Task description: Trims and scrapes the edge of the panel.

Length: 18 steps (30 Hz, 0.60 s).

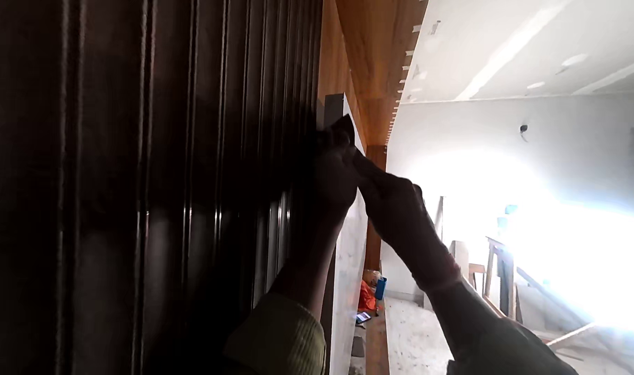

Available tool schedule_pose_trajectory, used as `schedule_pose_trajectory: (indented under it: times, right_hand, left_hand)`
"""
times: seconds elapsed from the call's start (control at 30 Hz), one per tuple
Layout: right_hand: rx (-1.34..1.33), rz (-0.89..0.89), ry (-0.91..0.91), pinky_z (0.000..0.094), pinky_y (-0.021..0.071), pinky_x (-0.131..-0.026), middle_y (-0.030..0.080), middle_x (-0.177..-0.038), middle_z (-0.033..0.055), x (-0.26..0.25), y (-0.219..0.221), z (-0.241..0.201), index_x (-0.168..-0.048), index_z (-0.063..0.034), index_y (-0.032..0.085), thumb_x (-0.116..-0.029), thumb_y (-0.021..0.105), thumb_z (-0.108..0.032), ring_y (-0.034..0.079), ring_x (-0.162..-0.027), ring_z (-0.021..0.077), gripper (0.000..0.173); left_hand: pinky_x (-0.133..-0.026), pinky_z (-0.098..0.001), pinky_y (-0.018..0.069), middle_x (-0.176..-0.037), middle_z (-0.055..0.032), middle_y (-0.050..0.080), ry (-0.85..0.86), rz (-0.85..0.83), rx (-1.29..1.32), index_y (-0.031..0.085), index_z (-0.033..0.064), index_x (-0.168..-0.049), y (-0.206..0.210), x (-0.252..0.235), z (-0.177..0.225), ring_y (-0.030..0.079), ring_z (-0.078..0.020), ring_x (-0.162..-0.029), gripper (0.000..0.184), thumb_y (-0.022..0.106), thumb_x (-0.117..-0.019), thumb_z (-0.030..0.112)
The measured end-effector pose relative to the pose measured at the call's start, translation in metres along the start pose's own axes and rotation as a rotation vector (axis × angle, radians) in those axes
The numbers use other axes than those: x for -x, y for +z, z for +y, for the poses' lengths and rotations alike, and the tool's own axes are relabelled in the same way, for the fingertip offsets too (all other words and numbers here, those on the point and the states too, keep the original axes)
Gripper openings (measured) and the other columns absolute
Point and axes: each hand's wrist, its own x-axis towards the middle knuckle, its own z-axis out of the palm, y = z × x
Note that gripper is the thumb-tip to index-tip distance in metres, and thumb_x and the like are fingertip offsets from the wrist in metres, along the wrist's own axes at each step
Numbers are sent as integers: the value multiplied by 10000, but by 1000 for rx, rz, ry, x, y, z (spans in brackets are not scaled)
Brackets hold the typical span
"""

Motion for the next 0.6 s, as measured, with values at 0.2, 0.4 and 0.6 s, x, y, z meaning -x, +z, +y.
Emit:
schedule_pose_trajectory:
  times: [0.2, 0.4, 0.6]
  right_hand:
    - [9, 6, 9, 527, 520, -584, 734, -827, 69, 4, -3, -2, -1478, -420, 551, -1074, 503, -364, 671, -667, 261, 410]
    - [-10, 20, 6, 487, 508, -574, 709, -795, 46, -12, -13, -12, -1458, -418, 575, -1077, 488, -371, 641, -647, 218, 393]
    - [-46, -1, -9, 499, 515, -649, 736, -869, 52, -25, -18, -14, -1448, -386, 597, -1072, 499, -357, 661, -720, 219, 389]
  left_hand:
    - [-1220, -445, 303, -1547, -107, 499, 36, -22, -77, 598, 132, -1440, 0, 1, -5, 421, -240, -1466, 443, 406, -1103, 347]
    - [-1013, -445, 520, -1336, 56, 679, 85, 102, -155, 710, 302, -1298, 24, -38, -40, 645, -111, -1201, 414, 427, -1068, 497]
    - [-1015, -449, 518, -1322, 9, 688, 73, 141, -83, 726, 224, -1269, 20, -47, -31, 652, -146, -1200, 414, 431, -1078, 443]
